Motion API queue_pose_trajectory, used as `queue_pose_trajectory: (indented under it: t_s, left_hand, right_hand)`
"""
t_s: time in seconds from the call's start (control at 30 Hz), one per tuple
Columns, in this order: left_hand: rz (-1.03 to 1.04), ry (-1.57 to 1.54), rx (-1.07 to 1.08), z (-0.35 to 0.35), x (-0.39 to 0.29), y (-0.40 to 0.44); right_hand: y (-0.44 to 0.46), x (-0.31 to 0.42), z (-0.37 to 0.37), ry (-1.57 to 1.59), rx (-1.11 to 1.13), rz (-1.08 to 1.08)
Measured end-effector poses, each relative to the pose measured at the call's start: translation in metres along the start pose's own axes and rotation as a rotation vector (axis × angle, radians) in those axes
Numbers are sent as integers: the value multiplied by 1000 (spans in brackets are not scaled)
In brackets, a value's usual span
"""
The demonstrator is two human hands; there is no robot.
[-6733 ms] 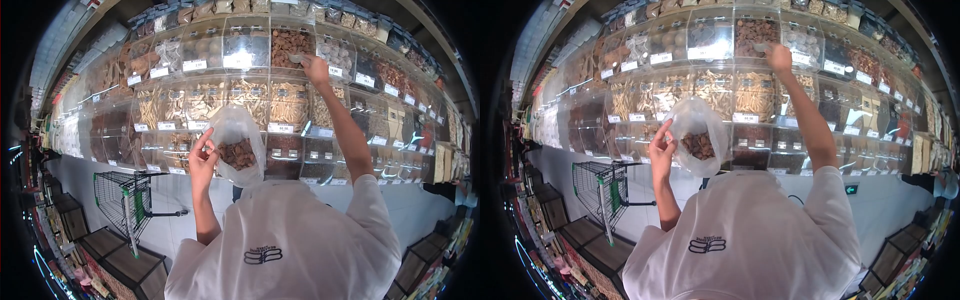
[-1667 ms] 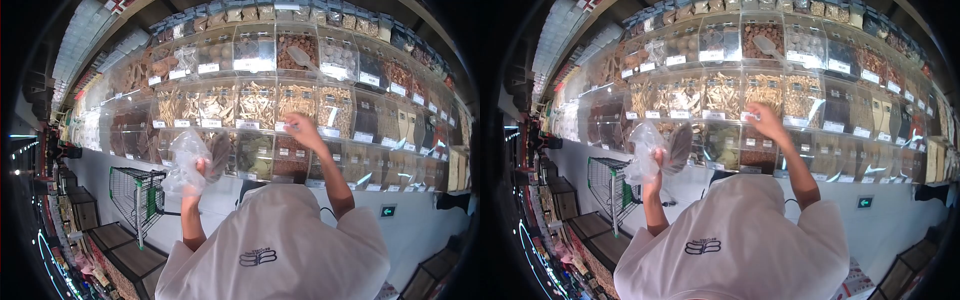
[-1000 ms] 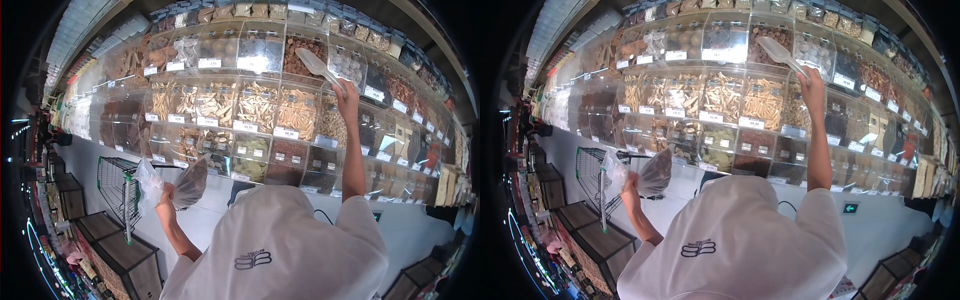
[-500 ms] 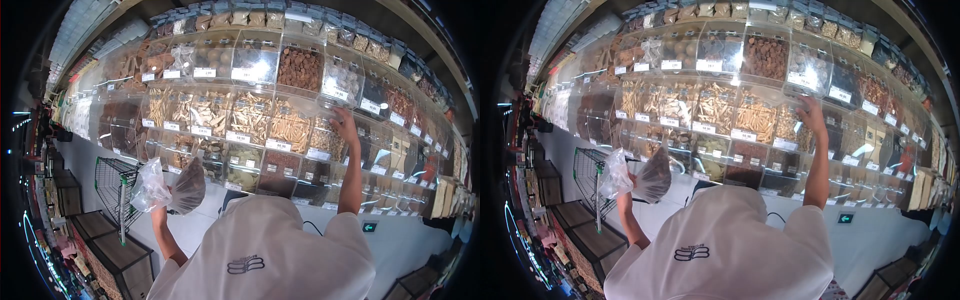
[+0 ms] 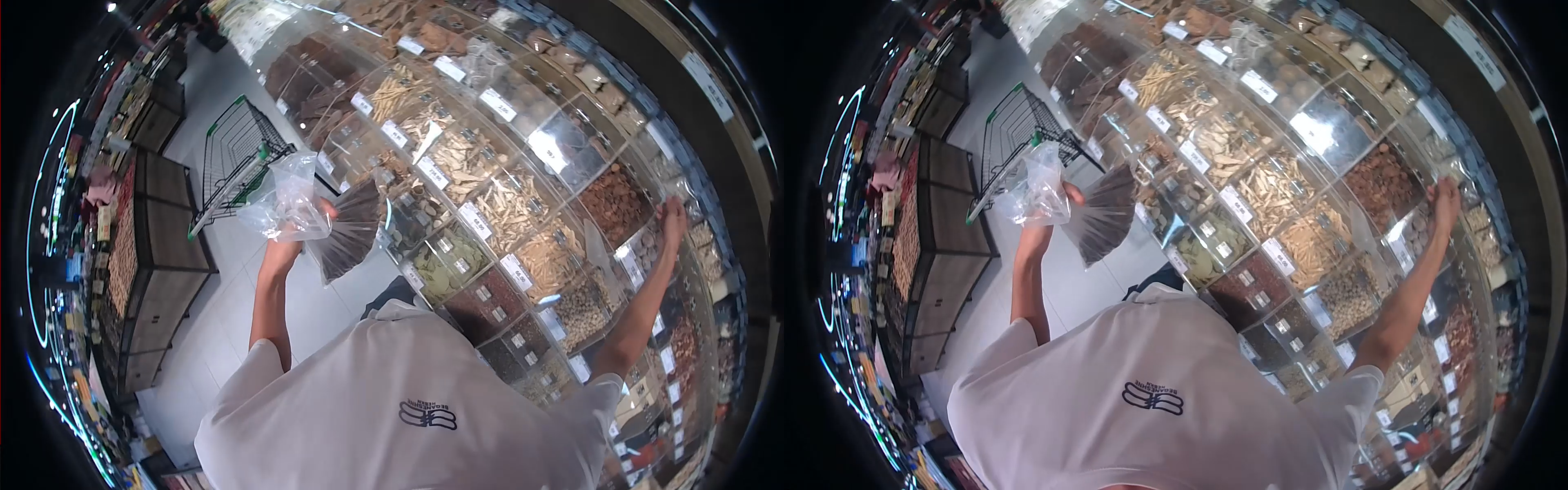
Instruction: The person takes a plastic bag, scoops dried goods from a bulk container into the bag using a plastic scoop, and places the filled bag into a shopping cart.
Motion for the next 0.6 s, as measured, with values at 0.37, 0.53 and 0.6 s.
queue_pose_trajectory:
  t_s: [0.37, 0.53, 0.6]
  left_hand:
    - [-52, -143, -288, -48, 32, -35]
    - [-151, -111, -343, -62, 43, -39]
    - [-141, -137, -338, -71, 45, -39]
  right_hand:
    - [-108, 37, 4, -373, -83, -489]
    - [-170, 54, 27, -943, 64, -815]
    - [-172, 41, 20, -1118, 191, -740]
Point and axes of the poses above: each hand's wrist, its own y-axis towards the middle knuckle, its own z-axis out of the palm, x = y × z, the point moved 4 cm from there along y, towards the middle knuckle
